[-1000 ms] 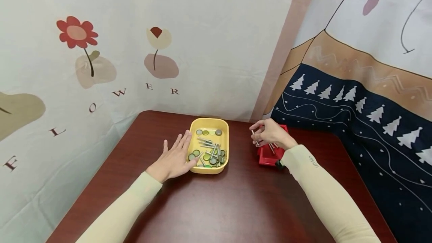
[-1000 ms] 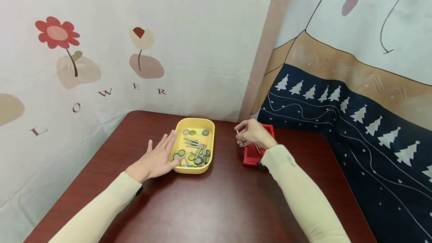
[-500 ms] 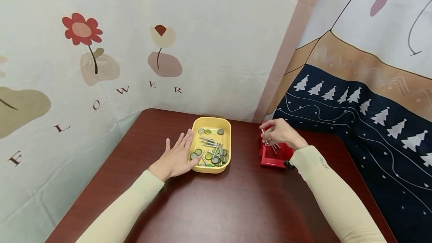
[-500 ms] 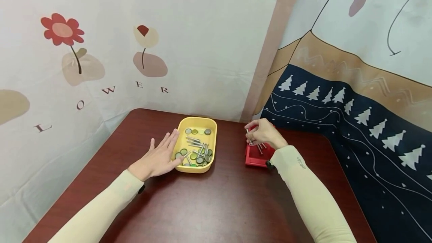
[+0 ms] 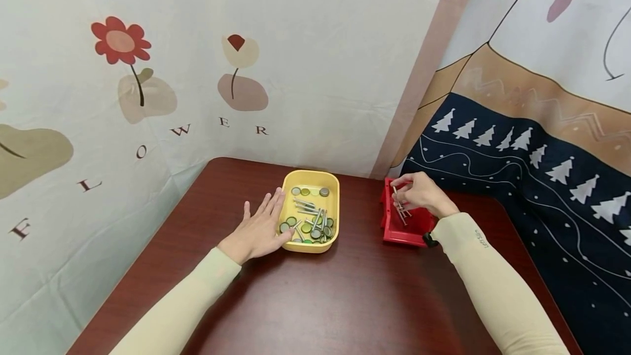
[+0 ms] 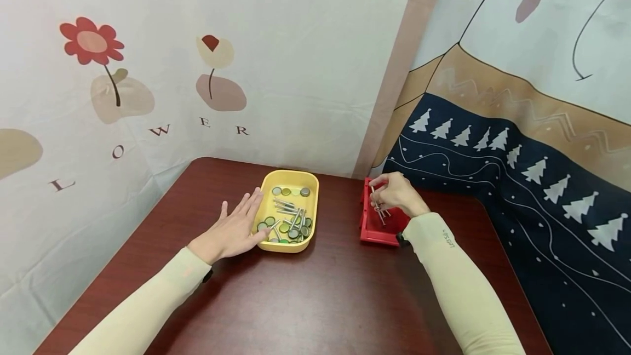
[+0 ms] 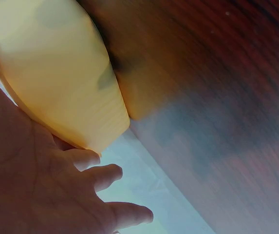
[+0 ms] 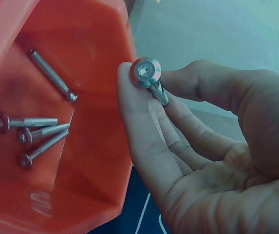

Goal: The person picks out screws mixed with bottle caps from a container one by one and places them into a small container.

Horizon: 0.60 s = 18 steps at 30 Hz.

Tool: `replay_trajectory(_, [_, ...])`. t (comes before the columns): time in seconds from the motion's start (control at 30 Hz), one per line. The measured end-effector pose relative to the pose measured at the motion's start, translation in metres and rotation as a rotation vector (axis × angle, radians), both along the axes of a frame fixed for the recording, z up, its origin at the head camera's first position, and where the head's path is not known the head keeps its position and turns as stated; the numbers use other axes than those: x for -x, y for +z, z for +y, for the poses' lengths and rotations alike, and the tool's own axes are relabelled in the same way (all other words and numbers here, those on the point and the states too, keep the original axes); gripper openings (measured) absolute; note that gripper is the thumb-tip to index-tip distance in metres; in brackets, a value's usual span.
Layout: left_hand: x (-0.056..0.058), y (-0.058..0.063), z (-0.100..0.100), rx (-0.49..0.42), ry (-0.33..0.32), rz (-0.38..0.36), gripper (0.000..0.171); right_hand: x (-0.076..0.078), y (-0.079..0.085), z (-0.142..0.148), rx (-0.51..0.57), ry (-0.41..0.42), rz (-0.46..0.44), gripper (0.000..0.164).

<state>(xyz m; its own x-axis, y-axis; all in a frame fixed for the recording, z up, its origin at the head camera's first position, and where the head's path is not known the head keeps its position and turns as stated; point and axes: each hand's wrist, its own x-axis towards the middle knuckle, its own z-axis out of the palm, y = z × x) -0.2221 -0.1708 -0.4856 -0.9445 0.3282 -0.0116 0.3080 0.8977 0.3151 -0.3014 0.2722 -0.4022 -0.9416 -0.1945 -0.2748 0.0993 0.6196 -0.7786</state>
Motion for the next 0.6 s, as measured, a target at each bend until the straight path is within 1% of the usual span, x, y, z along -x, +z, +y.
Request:
replay_trajectory(0.3, [0.0,0.0,0.0,-0.002,0.002,-0.007,0.101,0.008,-0.008,0.004,-0.091,-0.017,0.038,0.045])
replay_trajectory(0.6, [0.001,-0.001,0.0,-0.002,0.001,-0.01,0.102,0.014,-0.015,0.002,-0.116,-0.044,0.028,0.045])
